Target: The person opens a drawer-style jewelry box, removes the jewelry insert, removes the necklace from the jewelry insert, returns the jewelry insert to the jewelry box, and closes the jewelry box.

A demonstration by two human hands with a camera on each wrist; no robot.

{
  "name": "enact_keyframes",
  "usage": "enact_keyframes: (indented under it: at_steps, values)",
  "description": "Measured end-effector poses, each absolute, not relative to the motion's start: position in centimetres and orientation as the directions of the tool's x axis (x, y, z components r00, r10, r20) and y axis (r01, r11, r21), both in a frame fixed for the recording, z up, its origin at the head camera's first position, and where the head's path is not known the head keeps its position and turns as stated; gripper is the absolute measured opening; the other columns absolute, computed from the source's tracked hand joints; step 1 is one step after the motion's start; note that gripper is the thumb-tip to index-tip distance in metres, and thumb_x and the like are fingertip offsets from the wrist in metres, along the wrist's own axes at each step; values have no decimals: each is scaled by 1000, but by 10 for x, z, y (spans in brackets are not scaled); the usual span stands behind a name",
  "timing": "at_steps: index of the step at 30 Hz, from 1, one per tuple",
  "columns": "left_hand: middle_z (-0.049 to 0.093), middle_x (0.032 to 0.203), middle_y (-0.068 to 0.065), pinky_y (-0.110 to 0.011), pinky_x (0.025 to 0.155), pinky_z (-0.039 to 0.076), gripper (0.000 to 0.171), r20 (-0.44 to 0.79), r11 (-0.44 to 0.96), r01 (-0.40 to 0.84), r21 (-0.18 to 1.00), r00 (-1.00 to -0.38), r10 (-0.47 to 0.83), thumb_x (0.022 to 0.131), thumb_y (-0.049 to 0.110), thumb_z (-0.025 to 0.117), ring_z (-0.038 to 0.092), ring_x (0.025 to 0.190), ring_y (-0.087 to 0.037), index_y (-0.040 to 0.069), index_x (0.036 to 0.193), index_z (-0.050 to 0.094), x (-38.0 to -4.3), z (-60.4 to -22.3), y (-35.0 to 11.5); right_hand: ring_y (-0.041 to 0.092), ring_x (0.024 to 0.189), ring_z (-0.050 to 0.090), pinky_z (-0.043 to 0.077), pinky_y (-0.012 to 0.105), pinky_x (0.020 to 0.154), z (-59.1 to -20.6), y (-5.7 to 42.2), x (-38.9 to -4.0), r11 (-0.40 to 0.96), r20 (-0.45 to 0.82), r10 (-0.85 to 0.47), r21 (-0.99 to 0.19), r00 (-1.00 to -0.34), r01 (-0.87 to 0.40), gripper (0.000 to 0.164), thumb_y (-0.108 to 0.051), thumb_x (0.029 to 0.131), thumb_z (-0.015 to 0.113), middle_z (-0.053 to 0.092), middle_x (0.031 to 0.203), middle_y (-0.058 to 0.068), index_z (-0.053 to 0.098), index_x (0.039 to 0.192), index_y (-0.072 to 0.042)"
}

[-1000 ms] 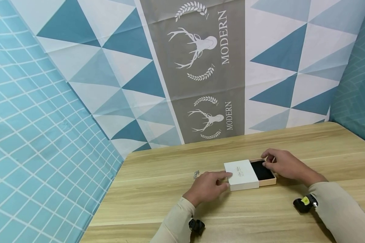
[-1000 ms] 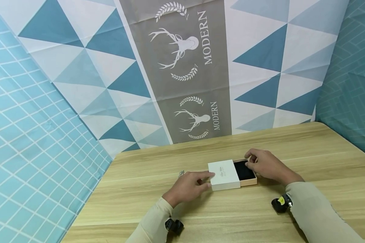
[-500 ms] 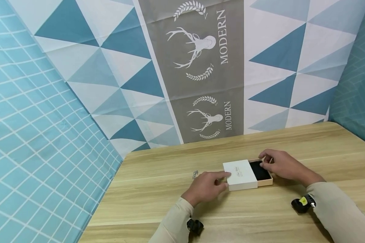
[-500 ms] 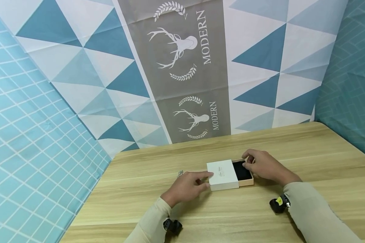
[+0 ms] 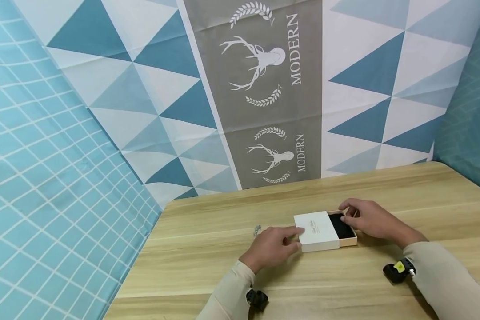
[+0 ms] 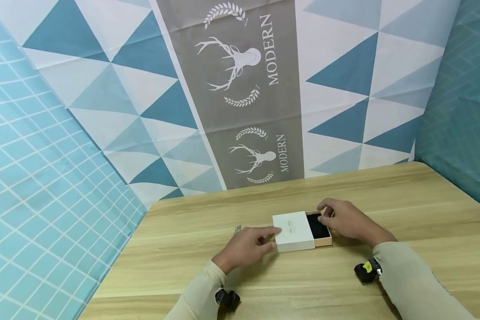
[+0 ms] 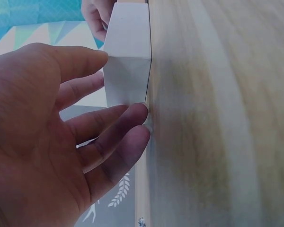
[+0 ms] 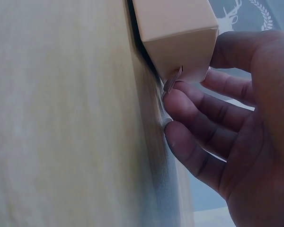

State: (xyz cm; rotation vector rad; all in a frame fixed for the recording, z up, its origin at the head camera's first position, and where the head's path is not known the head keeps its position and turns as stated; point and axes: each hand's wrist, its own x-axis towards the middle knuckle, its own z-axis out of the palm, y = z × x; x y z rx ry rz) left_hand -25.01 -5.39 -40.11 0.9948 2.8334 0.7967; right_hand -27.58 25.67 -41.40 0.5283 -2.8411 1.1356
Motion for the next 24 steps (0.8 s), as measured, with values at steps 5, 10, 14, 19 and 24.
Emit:
enact_keyframes:
  at_steps: [5, 10, 14, 19, 24]
  values:
    - [57, 73, 12, -19, 55, 40, 38, 130, 665, 563, 491, -802, 583, 98, 28, 66, 46, 60, 1, 30, 136, 65, -250, -400, -53, 17, 79, 60, 50, 36, 68, -412, 256, -276, 674, 150, -293, -669, -944, -315, 33, -23, 97, 66, 64, 91, 2, 61, 123, -2]
    - [53, 68, 11, -20, 54, 39, 38, 115, 671, 548, 500, -810, 575, 97, 28, 67, 44, 59, 0, 30, 135, 65, -250, -401, -53, 18, 75, 58, 49, 35, 64, -413, 255, -274, 663, 139, -300, -681, -944, -311, 33, -23, 98, 65, 63, 88, 2, 61, 123, -2]
    - [52, 67, 10, -20, 54, 38, 38, 111, 669, 544, 507, -811, 574, 98, 28, 66, 43, 58, 0, 30, 135, 65, -250, -403, -53, 18, 72, 57, 48, 34, 61, -415, 254, -272, 656, 136, -304, -688, -943, -311, 34, -23, 99, 64, 63, 87, 2, 60, 125, -2]
    - [53, 67, 11, -20, 54, 38, 38, 120, 663, 547, 512, -809, 575, 98, 29, 66, 42, 55, 0, 30, 136, 65, -250, -403, -53, 18, 72, 57, 48, 34, 60, -414, 254, -272, 651, 141, -311, -689, -940, -319, 34, -20, 100, 62, 63, 88, 2, 60, 128, -1]
    - [51, 65, 10, -20, 53, 37, 39, 126, 655, 557, 510, -802, 584, 98, 29, 65, 40, 54, 0, 29, 137, 64, -253, -404, -53, 18, 73, 57, 48, 35, 61, -412, 253, -273, 652, 144, -311, -687, -940, -321, 34, -17, 99, 61, 64, 89, 2, 60, 129, 0]
